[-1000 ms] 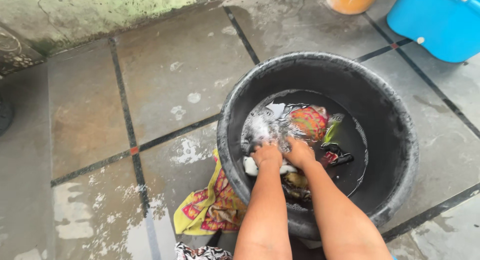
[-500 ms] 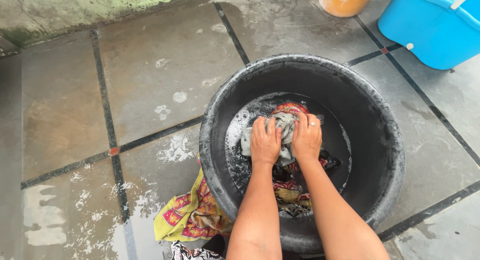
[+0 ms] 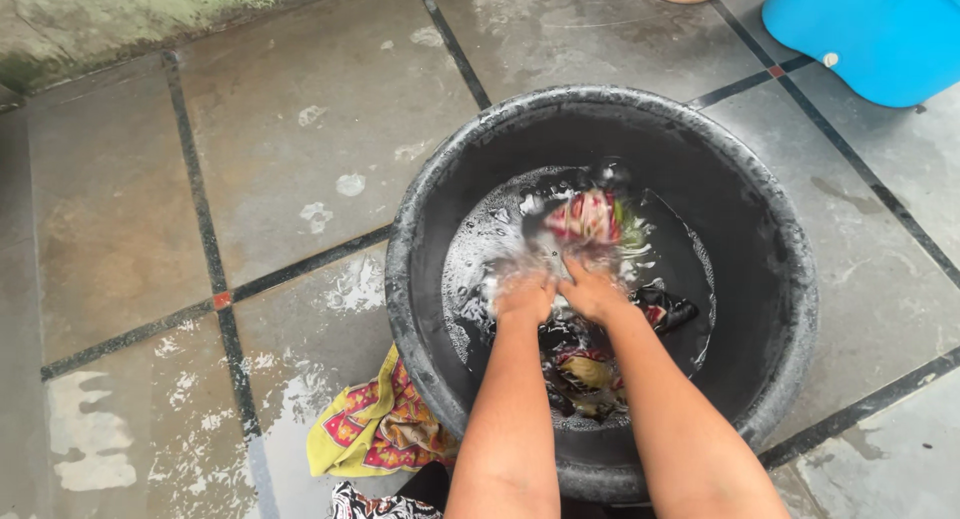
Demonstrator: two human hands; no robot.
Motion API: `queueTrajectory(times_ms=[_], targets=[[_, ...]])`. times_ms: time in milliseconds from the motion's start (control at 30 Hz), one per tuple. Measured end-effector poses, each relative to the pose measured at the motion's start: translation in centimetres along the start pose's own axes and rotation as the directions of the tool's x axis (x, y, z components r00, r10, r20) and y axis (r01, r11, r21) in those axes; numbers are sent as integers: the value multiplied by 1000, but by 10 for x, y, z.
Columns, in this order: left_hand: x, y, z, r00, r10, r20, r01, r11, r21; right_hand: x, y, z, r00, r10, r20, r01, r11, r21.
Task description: The person washes clothes in a bucket of soapy water, scrubbing them against each other and submerging them multiple times.
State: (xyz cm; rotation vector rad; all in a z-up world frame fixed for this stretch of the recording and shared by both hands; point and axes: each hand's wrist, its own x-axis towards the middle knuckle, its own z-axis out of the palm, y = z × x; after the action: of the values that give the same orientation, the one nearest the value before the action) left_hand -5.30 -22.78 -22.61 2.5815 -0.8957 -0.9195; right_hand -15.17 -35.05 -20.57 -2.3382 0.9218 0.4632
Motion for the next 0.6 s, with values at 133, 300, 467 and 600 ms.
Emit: queueTrajectory(times_ms=[133, 300, 467, 600], targets=[[11, -9, 2, 993, -74, 92, 74, 997, -1, 31, 24, 23, 990, -76, 120, 76, 997, 6], [-7, -2, -11, 998, -24, -54, 31, 992, 126, 13, 3, 5, 989, -84, -124, 57, 977, -205], [-15, 14, -45, 894, 122, -432, -105, 993, 62, -19, -55, -46, 928, -151, -342, 70, 969, -238], [-32, 43, -88, 669, -51, -742, -165, 963, -215, -38, -87, -81, 699, -276, -659, 190, 961, -201]])
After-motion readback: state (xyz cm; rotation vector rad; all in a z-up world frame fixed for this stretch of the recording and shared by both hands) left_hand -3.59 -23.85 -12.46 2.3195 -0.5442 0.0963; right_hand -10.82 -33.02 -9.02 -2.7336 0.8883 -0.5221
